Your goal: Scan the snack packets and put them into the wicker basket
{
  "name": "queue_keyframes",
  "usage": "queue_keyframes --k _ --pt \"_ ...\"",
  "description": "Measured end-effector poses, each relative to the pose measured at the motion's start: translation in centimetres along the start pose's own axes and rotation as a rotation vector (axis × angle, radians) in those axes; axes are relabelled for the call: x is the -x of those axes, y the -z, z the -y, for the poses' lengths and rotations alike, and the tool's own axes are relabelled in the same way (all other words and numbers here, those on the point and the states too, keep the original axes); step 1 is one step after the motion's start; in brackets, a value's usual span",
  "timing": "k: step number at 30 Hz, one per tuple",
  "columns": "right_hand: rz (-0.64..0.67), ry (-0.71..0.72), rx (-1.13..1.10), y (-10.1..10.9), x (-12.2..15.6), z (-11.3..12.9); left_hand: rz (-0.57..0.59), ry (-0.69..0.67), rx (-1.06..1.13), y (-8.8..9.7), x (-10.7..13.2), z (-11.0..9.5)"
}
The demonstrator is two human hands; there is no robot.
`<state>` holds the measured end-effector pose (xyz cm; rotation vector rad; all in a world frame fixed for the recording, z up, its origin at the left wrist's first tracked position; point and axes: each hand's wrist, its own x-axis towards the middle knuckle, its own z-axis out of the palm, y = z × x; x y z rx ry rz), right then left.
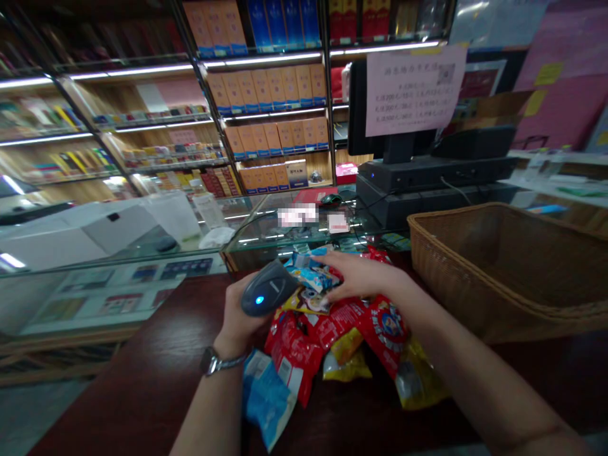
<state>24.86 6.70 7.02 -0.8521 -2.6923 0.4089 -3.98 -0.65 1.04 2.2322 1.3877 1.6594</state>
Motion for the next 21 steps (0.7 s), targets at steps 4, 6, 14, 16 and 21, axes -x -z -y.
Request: queue_keyframes --k 4,6,14,16,21 --pt "-0.032 -0.019 0.009 -2.9 -1.7 1.2 -0.004 -0.015 -0.019 -0.1 -0.1 0.0" --pt "-0.091 -0.042 -0.019 -2.6 -1.8 0.7 -0.004 -0.024 -0.027 0.0 -0.1 0.0" --pt "-0.661 -0.210 -0.589 2.5 -0.3 -3.7 0.073 -0.017 -0.023 -0.1 -0.2 -0.5" --pt "-0.670 -0.251 -0.689 3.1 -0.1 -3.9 0.125 -0.011 -0.011 -0.3 -0.3 -0.9" --pt "-0.633 -0.331 -0.742 3.6 0.2 -4.0 0.202 0.005 0.006 -0.5 -0.6 -1.6"
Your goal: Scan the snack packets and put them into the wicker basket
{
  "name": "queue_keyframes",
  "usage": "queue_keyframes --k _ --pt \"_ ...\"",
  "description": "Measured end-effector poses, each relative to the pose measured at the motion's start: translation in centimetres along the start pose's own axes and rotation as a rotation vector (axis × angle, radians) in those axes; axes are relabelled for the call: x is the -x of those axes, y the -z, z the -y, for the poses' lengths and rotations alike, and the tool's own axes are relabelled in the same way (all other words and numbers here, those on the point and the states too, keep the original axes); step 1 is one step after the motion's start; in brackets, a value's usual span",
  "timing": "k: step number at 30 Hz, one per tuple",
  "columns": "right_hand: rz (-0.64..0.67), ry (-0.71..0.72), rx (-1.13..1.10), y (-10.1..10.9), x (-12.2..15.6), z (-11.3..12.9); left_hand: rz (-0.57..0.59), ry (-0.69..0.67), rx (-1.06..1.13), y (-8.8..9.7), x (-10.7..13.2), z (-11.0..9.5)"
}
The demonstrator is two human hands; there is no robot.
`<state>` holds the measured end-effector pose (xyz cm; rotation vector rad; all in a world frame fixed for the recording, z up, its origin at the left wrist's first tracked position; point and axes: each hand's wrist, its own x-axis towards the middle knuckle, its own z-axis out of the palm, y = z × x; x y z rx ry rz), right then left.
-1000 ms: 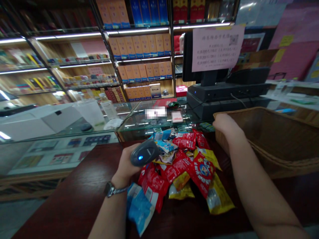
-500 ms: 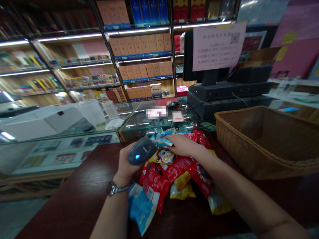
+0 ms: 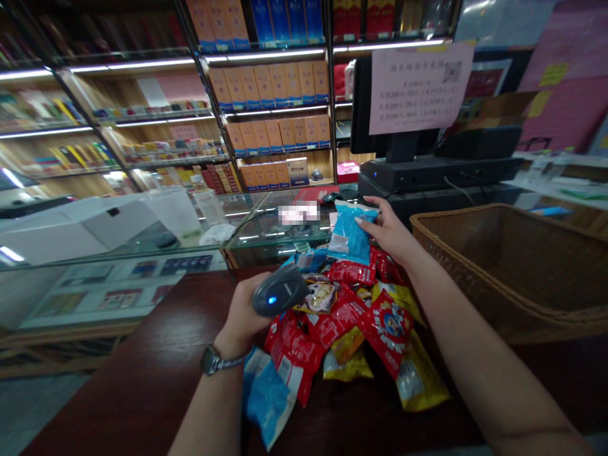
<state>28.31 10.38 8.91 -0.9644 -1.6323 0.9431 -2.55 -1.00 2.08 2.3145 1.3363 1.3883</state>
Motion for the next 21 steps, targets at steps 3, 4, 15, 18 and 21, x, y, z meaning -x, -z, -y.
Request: queue_keyframes --k 3,4,15,18,21 --pt "0.005 0.032 0.059 0.2 -0.3 -0.6 -0.001 0.015 0.000 0.0 0.0 -0.1" --pt "0.008 0.040 0.077 0.3 -0.4 -0.8 -0.007 0.017 -0.002 0.0 0.0 -0.1" --pt "-0.015 0.117 0.271 0.7 -0.2 -0.7 -0.015 0.004 0.001 0.1 -0.1 -0.2" --pt "-0.077 0.190 0.414 1.7 0.6 1.0 -0.010 0.006 0.000 0.0 -0.1 -0.2" --pt "-0.287 0.207 0.697 3.5 2.1 3.7 -0.012 0.010 -0.004 0.1 0.0 -0.2"
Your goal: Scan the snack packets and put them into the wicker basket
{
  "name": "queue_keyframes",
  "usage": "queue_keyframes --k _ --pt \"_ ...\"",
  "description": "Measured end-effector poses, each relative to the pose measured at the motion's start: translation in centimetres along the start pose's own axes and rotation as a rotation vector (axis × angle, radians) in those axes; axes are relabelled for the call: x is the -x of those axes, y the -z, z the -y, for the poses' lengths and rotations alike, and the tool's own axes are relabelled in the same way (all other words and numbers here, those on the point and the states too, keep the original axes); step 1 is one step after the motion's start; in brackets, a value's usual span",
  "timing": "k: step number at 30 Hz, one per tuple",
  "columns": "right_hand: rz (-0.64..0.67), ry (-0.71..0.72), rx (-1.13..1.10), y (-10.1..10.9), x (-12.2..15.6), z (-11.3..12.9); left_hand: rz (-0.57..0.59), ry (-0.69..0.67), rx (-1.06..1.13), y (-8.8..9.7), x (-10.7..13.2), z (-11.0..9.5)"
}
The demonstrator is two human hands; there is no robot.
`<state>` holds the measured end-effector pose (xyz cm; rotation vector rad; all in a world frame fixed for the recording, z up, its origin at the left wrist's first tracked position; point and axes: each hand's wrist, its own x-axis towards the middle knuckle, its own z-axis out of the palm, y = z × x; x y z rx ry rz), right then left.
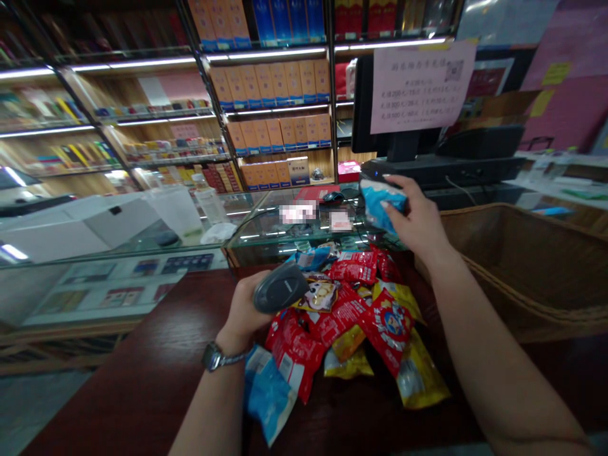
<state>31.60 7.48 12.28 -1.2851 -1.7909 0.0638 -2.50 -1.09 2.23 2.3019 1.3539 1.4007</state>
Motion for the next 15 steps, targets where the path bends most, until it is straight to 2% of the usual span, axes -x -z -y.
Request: queue_keyframes --k 2,4,6,7,8,11,13,15 --pt "-0.130 -0.072 0.174 2.1 0.2 0.0 0.002 0.002 0.000 0.0 0.0 0.1" --pt "-0.267 -0.170 0.285 3.4 0.2 -0.7 0.009 0.004 0.002 0.0 0.1 0.1" --pt "-0.357 -0.283 0.370 3.6 -0.1 -2.0 0.018 0.005 0.006 0.0 0.0 0.1" --pt "-0.353 -0.348 0.410 3.4 -0.3 -2.8 0.021 0.006 0.008 0.0 0.0 0.2" --pt "-0.307 -0.418 0.446 3.1 -0.5 -3.6 0.024 0.006 0.009 0.0 0.0 0.2" --pt "-0.038 -0.594 0.503 1.9 -1.2 -5.5 0.021 0.008 0.006 0.0 0.1 0.3" --pt "0.091 -0.634 0.512 1.3 -1.4 -6.3 0.015 0.010 0.004 0.0 0.1 0.3" --pt "0.128 -0.614 0.529 1.0 -1.4 -6.6 0.012 0.011 0.006 0.0 0.1 0.3"
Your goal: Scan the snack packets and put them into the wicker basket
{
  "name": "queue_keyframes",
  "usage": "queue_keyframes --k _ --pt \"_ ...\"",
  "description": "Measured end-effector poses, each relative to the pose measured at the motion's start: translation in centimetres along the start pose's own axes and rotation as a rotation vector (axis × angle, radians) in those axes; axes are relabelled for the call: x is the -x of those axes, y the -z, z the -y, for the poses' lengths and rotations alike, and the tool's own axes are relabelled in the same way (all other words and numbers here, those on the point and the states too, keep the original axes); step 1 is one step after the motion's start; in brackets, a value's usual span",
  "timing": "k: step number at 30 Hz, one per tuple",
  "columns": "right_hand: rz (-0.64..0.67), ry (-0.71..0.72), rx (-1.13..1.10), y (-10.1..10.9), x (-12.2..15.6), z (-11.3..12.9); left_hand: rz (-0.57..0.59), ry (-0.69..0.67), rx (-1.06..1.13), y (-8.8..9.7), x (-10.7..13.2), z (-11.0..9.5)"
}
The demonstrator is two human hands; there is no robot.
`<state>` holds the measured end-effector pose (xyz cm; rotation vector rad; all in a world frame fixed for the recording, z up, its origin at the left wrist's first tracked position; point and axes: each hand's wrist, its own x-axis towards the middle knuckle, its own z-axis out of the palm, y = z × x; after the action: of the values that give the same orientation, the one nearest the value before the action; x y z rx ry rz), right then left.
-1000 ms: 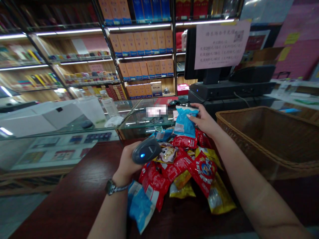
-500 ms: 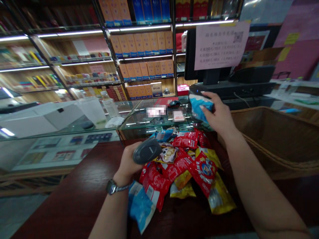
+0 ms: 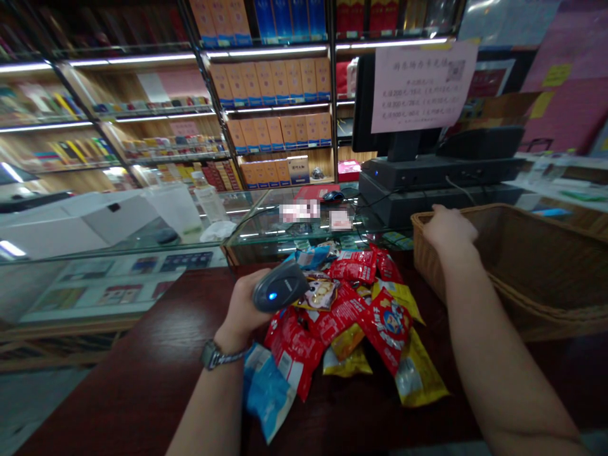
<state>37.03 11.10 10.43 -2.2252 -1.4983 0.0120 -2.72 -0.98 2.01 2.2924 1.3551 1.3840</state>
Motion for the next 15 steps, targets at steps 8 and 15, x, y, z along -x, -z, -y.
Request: queue_keyframes --k 8,15 --pt "-0.025 0.582 -0.156 -1.5 1.1 2.5 0.015 0.006 0.003 -0.2 0.1 0.0" --pt "0.427 0.804 -0.031 -6.6 3.2 6.0 0.038 -0.022 -0.011 -0.3 -0.1 0.0"
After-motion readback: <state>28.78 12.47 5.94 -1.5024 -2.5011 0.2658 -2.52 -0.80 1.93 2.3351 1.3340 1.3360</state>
